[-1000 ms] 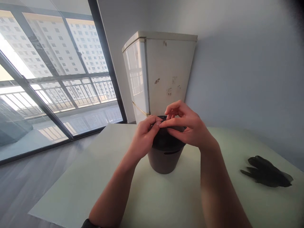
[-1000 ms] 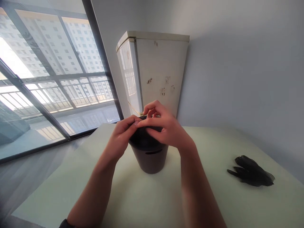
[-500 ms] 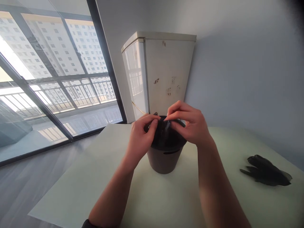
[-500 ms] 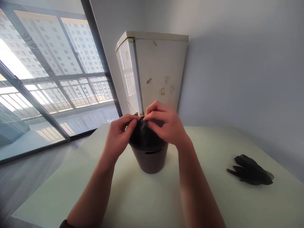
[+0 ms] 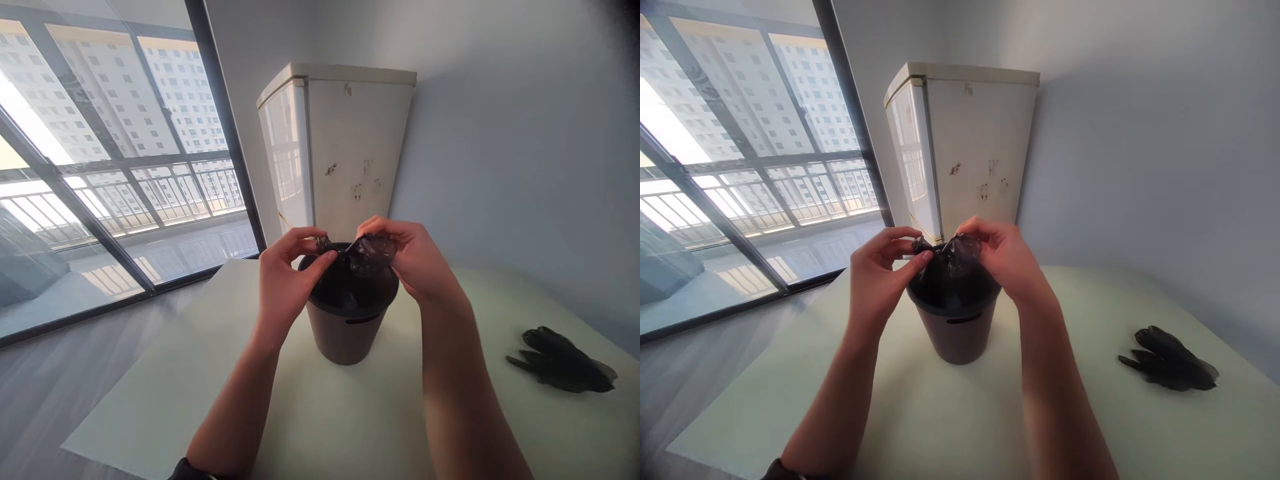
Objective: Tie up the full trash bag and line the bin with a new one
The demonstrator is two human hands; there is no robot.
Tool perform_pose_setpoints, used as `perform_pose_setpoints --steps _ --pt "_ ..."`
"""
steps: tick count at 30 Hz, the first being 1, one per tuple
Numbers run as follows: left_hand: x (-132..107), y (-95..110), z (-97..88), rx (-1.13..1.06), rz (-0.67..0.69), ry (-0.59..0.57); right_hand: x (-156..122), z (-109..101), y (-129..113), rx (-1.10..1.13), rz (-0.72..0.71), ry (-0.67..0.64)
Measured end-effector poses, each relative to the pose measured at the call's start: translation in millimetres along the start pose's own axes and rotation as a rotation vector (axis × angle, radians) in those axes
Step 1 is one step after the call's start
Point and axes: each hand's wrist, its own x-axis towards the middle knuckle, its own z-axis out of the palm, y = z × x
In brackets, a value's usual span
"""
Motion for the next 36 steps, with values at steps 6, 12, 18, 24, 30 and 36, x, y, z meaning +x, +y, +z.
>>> perform_pose_setpoints --steps 6,12,18,24,30,36 --pt "1 1 -1.5 -0.032 0.002 -0.002 0 5 -3 0.297 0.179 -0.046" --pt "4 1 -2.9 -0.050 -0.008 0.031 0 13 -3 0.396 0.211 -0.022" --pt "6 -6 -3.4 -0.030 -0.013 0.036 4 15 1 0.419 0.265 0.040" --pt "8 -12 -3.1 0.017 -0.017 0.033 3 10 3 0.321 0.295 -0.037" --pt "14 -19 -6.1 0.056 -0.075 0.010 0 2 9 0.131 0.338 -0.072" --pt "19 -30 -9.3 0.124 -0.097 -0.026 -2 -7 7 0.017 0.344 -0.110"
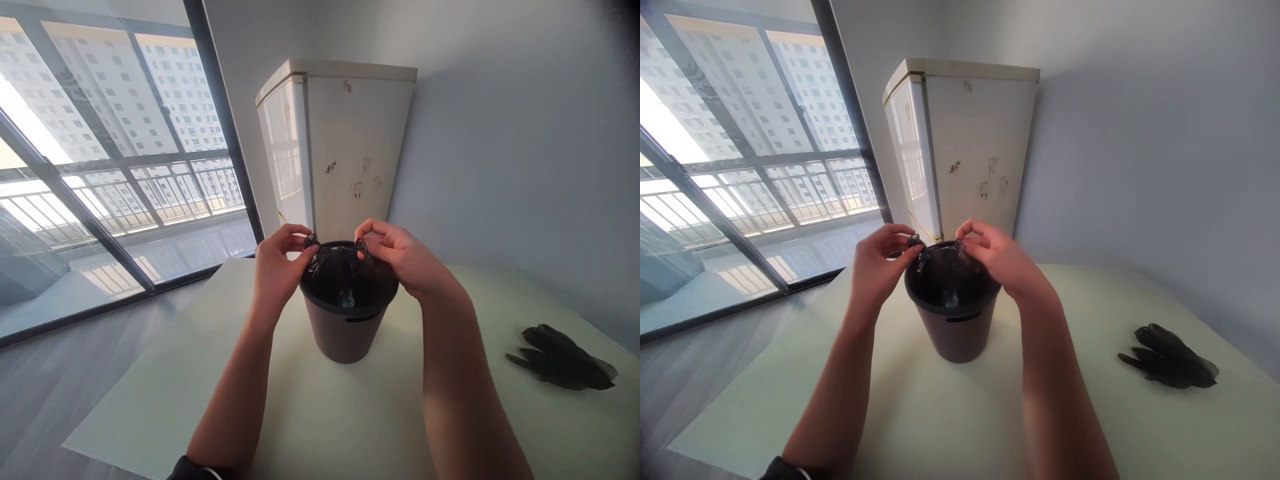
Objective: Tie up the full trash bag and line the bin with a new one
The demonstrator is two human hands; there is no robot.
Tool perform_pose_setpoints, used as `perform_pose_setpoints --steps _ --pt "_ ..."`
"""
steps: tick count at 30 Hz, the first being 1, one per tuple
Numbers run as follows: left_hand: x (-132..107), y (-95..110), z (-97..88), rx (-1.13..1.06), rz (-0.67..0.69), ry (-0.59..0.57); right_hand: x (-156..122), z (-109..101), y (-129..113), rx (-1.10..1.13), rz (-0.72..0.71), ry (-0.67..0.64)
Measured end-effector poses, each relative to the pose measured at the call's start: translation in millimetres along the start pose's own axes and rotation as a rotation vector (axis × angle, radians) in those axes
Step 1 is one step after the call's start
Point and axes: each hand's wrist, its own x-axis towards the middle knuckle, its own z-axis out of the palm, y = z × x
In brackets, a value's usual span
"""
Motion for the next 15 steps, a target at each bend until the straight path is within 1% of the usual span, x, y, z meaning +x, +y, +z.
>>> perform_pose_setpoints --steps 4,9,12,15 --pt "3 -6 -2.6 0.046 -0.014 -0.050 -3 -7 -2 -0.188 0.037 0.005" --pt "6 -8 -5.4 0.063 -0.042 -0.049 -7 -14 -3 -0.331 0.050 -0.032" --pt "7 -11 -6.4 0.100 -0.046 -0.066 -9 -19 -4 -0.405 0.039 -0.082" --pt "8 -14 -7.6 0.158 -0.043 -0.085 -12 -23 -6 -0.507 0.034 -0.164"
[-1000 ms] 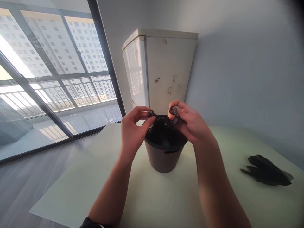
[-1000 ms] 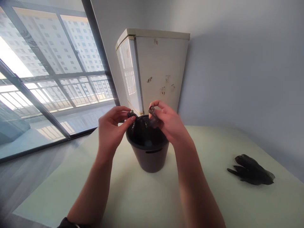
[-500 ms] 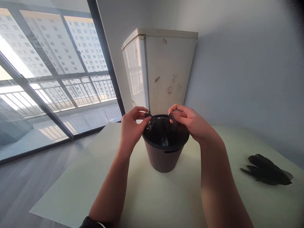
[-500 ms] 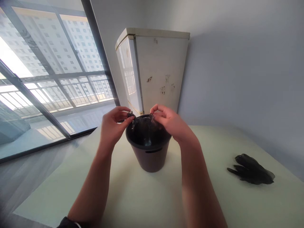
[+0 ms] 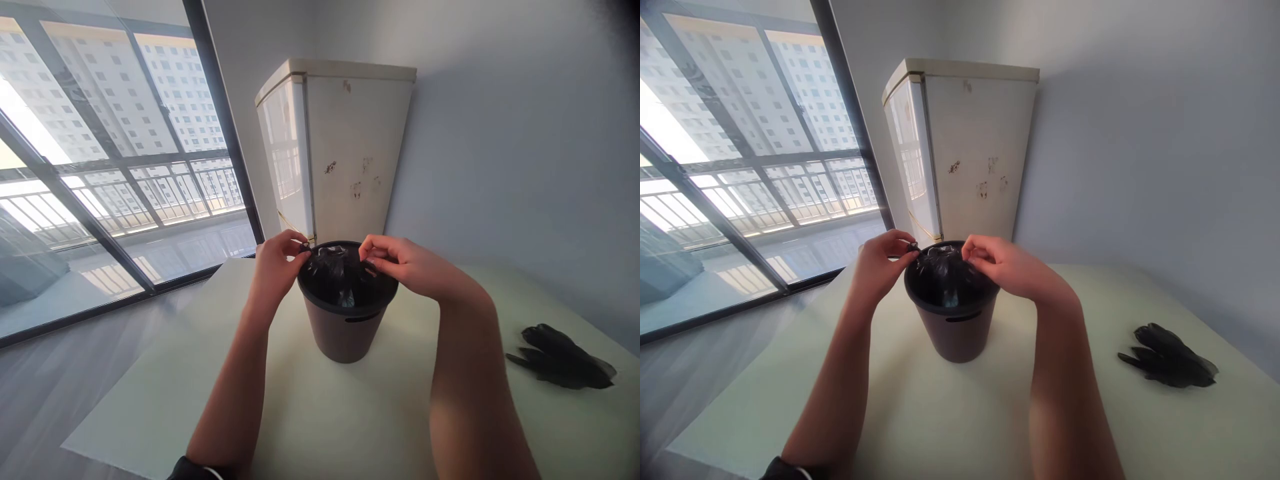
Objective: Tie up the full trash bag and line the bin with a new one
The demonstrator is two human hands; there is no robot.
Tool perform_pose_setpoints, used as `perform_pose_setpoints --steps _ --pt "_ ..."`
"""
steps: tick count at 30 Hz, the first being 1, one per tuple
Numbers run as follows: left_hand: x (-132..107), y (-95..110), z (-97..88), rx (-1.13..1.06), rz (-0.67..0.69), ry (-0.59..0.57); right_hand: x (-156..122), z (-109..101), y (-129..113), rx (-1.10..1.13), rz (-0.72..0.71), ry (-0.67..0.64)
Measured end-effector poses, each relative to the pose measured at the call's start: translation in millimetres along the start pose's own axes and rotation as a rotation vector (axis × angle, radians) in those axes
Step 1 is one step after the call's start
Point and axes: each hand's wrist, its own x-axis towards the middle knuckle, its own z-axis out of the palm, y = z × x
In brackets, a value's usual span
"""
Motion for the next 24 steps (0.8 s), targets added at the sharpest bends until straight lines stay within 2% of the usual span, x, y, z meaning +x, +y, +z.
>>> perform_pose_setpoints --steps 3,6,11,16,19,22,24 --pt "1 -3 -0.3 0.058 -0.001 0.026 -3 -1 -3 -0.110 0.002 -0.023" --pt "2 -5 1.6 0.065 -0.004 0.026 -2 3 -6 -0.225 0.012 0.043" --pt "2 -4 8.2 0.040 0.025 0.029 9 21 -8 -0.414 -0.050 0.149" --pt "1 -1 6.5 -0.009 0.048 0.063 12 28 -14 -0.437 -0.079 0.156" --pt "-1 5 1.3 -0.094 0.060 0.059 9 25 -14 -0.458 -0.086 0.241" --pt "-5 13 -1.5 -0.104 0.077 0.141 7 23 -13 -0.468 -0.078 0.309" --pt "-7 16 -0.8 -0.084 0.089 0.169 7 22 -12 -0.477 -0.060 0.309"
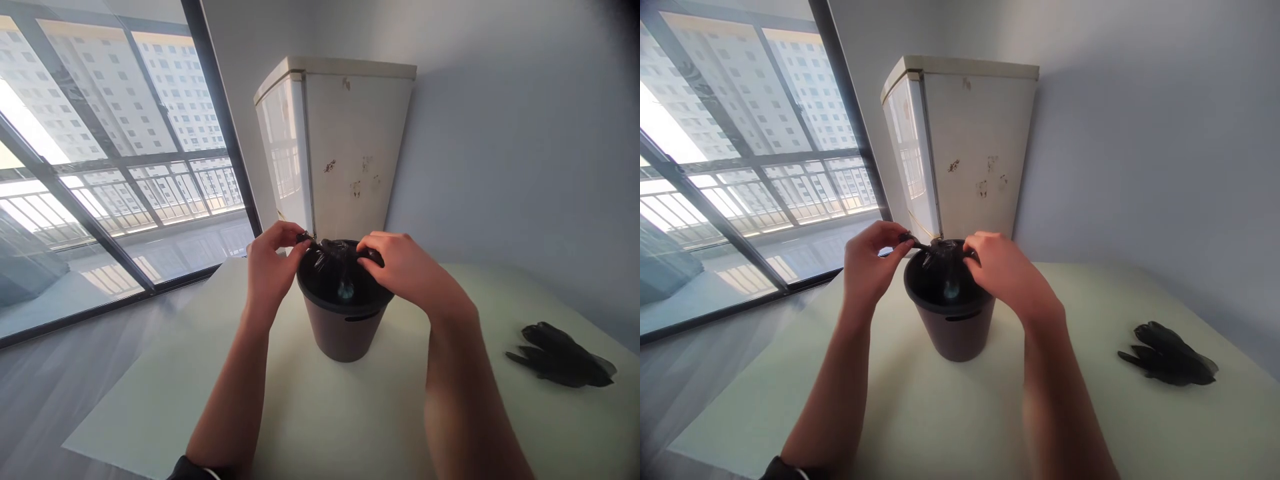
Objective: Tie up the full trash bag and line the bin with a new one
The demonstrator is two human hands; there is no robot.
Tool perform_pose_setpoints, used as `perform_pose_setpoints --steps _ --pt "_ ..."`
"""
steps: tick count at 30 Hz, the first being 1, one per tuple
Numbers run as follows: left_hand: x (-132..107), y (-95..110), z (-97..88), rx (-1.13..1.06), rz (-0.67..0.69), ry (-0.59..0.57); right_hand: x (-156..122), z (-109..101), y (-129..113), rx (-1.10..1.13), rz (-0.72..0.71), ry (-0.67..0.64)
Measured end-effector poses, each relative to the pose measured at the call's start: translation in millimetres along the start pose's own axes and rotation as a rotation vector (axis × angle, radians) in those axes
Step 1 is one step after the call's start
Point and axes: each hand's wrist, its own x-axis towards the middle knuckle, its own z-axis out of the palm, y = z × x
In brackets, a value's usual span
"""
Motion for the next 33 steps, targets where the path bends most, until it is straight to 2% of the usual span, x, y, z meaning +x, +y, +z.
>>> perform_pose_setpoints --steps 3,9,15,20,27,33 --pt "1 -3 2.3 0.028 -0.001 -0.018 1 1 1 -0.008 0.006 -0.036" --pt "11 -26 3.7 0.108 -0.029 -0.101 2 1 4 -0.006 0.053 -0.098" --pt "17 -40 2.8 0.204 -0.041 -0.081 3 2 9 0.008 0.100 -0.123" --pt "18 -43 2.6 0.223 -0.052 -0.083 1 2 15 0.007 0.135 -0.144" --pt "17 -35 -0.5 0.217 -0.038 -0.058 -4 -2 14 -0.027 0.106 -0.144" --pt "17 -44 1.9 0.246 -0.053 -0.113 -7 -4 17 -0.096 0.125 -0.145"
